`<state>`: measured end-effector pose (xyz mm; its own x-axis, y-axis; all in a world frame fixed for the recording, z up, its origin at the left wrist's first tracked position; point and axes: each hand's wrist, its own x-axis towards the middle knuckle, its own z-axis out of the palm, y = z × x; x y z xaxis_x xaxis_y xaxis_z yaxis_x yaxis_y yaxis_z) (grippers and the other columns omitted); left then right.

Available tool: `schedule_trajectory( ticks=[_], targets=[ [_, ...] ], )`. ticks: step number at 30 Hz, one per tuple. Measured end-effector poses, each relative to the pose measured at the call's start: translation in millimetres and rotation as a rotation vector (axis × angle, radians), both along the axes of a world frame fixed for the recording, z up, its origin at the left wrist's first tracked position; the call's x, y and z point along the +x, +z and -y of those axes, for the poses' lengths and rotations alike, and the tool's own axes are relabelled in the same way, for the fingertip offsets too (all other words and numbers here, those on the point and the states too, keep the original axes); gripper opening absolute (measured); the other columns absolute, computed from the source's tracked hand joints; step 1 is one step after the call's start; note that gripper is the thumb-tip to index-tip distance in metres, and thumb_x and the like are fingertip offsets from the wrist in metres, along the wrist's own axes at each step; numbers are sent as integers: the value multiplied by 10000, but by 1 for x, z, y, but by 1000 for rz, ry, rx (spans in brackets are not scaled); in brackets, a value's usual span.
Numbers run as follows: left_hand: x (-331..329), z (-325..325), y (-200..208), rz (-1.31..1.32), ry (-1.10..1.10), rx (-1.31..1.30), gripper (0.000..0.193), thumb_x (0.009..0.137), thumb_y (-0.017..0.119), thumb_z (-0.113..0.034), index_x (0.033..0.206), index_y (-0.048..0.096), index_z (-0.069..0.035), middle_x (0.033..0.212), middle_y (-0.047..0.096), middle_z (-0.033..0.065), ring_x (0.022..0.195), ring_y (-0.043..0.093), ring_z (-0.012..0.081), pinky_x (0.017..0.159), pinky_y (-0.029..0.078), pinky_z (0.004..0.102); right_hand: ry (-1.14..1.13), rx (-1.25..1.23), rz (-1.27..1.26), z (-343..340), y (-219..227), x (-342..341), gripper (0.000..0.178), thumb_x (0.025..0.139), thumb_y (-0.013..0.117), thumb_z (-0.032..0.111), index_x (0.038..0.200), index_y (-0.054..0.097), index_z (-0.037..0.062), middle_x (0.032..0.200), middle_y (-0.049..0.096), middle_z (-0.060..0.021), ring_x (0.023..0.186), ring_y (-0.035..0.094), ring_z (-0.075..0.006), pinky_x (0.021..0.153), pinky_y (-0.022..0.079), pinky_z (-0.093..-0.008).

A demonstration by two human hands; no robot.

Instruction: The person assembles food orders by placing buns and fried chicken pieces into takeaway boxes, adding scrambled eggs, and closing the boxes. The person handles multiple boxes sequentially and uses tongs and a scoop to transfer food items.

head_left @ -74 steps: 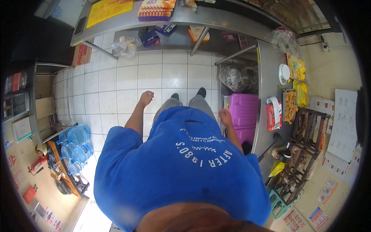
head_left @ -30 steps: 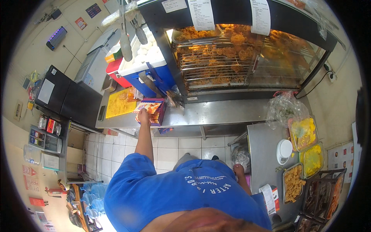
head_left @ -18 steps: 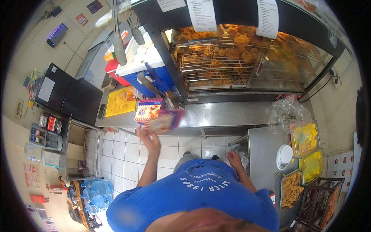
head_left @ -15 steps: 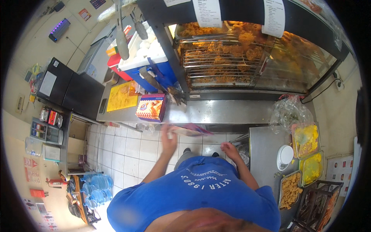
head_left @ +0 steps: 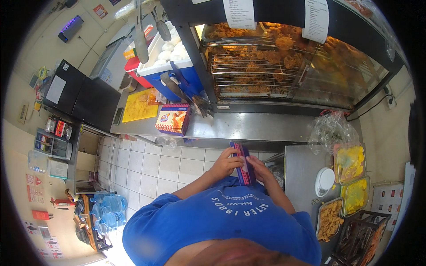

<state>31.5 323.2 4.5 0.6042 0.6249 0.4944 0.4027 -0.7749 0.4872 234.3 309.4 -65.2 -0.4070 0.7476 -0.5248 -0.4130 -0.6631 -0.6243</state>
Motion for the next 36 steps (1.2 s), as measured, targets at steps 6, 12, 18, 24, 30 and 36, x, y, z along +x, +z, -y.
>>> schedule_trajectory(
  ticks=[6, 12, 18, 24, 30, 36],
  targets=[
    [-13, -13, -13, -52, -143, -654, 398, 787, 534, 24, 1170, 613, -52, 1303, 550, 113, 1350, 326, 361, 1118, 246, 499, -440, 259, 401, -14, -8, 13, 621, 830, 726, 246, 1283, 373, 12, 1144, 557, -121, 1055, 550, -198, 916, 446, -317],
    [5, 10, -27, 1, 41, -632, 604, 881, 563, -119, 1422, 318, -13, 1517, 214, 206, 1424, 119, 390, 1140, 171, 453, -366, 604, 786, -6, 9, 2, 1042, 649, 853, 317, 1388, 181, 19, 1285, 419, -206, 1193, 454, -278, 1023, 364, -383],
    [23, 26, -26, 367, 545, -384, 802, 791, 691, -131, 1429, 223, -1, 1413, 278, 279, 1359, 238, 405, 1106, 242, 460, -454, 760, 482, -15, 37, -16, 1170, 603, 872, 369, 1413, 110, 6, 1325, 339, -226, 1243, 396, -313, 1037, 346, -423],
    [5, 18, -18, 439, 562, -644, 472, 816, 648, -52, 1214, 405, 18, 893, 622, 139, 699, 634, 227, 623, 522, 281, -254, 911, 779, -10, 35, -21, 1388, 546, 892, 437, 1451, -61, -6, 1296, 272, -222, 1237, 365, -355, 1058, 314, -449],
    [-5, 14, -29, 203, 457, -249, 489, 808, 673, -105, 1218, 441, 27, 1057, 583, 183, 819, 635, 256, 729, 509, 334, -388, 914, 657, -9, 34, -31, 1346, 570, 883, 327, 1460, -70, -7, 1382, 233, -254, 1294, 313, -369, 1073, 298, -449],
    [-18, -5, -91, 521, 817, -847, 700, 841, 683, -371, 1301, 410, 81, 1170, 576, 162, 960, 612, 230, 882, 466, 355, -91, 1118, 644, 6, 69, -26, 1314, 578, 865, 250, 1466, -77, 22, 1445, 209, -259, 1344, 284, -364, 1103, 259, -448]
  ],
)
